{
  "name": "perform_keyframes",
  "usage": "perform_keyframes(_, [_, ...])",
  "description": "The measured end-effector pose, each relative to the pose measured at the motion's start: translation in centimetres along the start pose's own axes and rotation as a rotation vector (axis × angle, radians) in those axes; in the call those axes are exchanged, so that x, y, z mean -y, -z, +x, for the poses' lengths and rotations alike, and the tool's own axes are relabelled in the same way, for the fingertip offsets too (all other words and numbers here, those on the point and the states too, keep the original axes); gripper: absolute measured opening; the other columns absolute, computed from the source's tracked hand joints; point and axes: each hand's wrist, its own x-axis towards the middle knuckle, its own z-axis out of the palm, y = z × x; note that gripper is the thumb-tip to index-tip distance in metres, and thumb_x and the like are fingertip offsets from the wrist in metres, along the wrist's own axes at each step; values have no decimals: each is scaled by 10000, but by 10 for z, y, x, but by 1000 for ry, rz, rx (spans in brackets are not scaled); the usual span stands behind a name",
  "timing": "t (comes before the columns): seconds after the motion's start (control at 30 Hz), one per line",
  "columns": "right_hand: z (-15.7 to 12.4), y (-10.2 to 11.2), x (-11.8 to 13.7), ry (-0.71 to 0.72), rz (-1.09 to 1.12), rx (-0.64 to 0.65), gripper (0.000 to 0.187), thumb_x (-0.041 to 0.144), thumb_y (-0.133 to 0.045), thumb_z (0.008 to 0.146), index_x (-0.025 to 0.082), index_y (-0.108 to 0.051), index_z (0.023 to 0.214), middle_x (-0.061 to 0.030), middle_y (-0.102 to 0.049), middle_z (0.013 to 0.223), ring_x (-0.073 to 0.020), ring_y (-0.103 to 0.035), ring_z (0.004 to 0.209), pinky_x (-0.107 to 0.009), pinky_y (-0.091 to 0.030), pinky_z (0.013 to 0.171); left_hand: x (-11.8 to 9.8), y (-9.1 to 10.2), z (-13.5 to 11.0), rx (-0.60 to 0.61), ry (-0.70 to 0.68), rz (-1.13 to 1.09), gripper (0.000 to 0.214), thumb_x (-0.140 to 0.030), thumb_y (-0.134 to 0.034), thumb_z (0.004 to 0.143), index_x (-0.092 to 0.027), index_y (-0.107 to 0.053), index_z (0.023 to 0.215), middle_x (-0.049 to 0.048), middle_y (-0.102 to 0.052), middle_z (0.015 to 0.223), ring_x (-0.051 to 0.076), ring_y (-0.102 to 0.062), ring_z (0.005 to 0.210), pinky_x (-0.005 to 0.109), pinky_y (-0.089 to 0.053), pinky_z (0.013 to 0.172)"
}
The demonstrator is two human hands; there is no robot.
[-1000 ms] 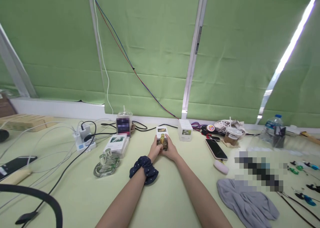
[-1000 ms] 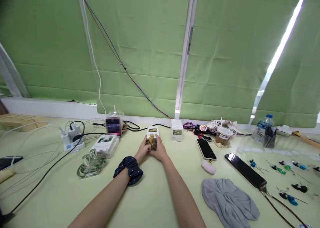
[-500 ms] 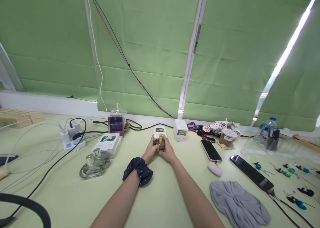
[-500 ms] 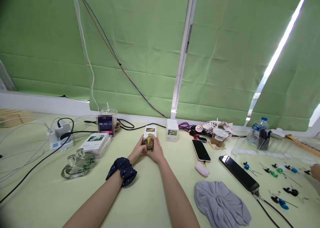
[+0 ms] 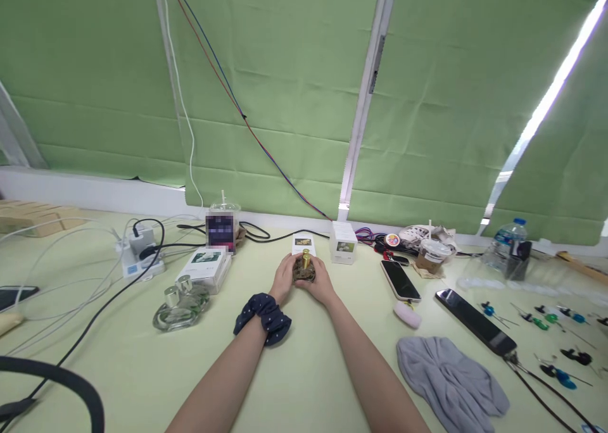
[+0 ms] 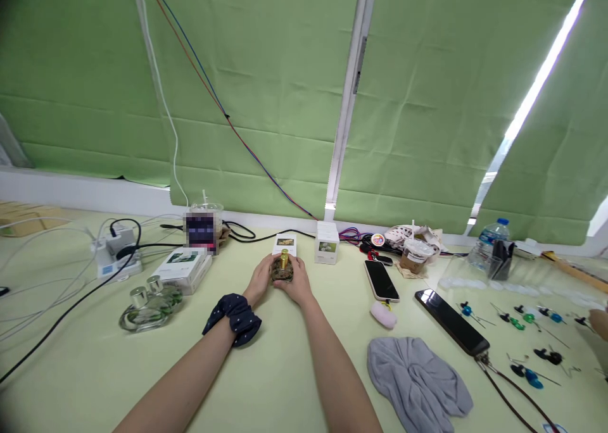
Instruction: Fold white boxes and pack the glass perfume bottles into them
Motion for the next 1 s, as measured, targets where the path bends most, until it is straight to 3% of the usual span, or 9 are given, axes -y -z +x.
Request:
perform_keyframes(0.13, [-2, 1, 0, -3, 6, -25, 823, 276, -811, 561, 257, -461, 1306, -99, -480, 1288, -284, -497, 1205, -431, -412, 1023, -3, 2, -3, 13, -68, 104, 338, -383, -415, 880, -216, -676, 1013, 69, -621, 1147, 210, -494, 1191, 383, -329, 1088])
perform_keyframes(0.37, [-4, 6, 5, 36, 37, -25, 803, 280, -810, 566, 234, -468, 1291, -100, -532, 1283, -286, -509, 1198, -440, -410, 1021, -6, 1, -4, 30, -60, 221, 367, -389, -388, 904, -240, -609, 1157, 79, -583, 1150, 214, -493, 1166, 420, -325, 1069])
perform_keyframes(0.63, [-5, 9, 8, 32, 45, 1, 803, 248, -800, 562, 244, -443, 1282, -90, -534, 1283, -284, -510, 1195, -451, -410, 1012, -13, 2, 2, -22, -68, 224, 304, -493, -496, 834, -219, -622, 797, 65, -646, 894, 256, -543, 999, 398, -426, 904])
perform_keyframes(0.8, [-8, 12, 12, 56, 81, 16, 764, 205, -788, 559, 234, -458, 1247, -73, -569, 1227, -266, -549, 1138, -438, -422, 997, -9, 3, 7, -91, -39, 135, 313, -512, -566, 765, -206, -582, 701, 57, -617, 802, 249, -561, 923, 362, -480, 801])
perform_keyframes(0.9, [-10, 14, 17, 41, 97, 39, 741, 185, -777, 572, 235, -457, 1239, -60, -595, 1181, -254, -572, 1097, -432, -439, 976, -6, 3, 9, -143, -11, 70, 288, -490, -629, 709, -207, -580, 739, 58, -605, 847, 250, -559, 938, 367, -486, 801])
perform_keyframes(1.0, [-12, 15, 19, 44, 111, 50, 740, 196, -779, 579, 248, -454, 1242, -48, -605, 1164, -246, -585, 1071, -425, -454, 957, -3, 3, 10, -201, 36, -1, 368, -464, -665, 671, -208, -567, 917, 63, -583, 946, 237, -559, 950, 375, -494, 801])
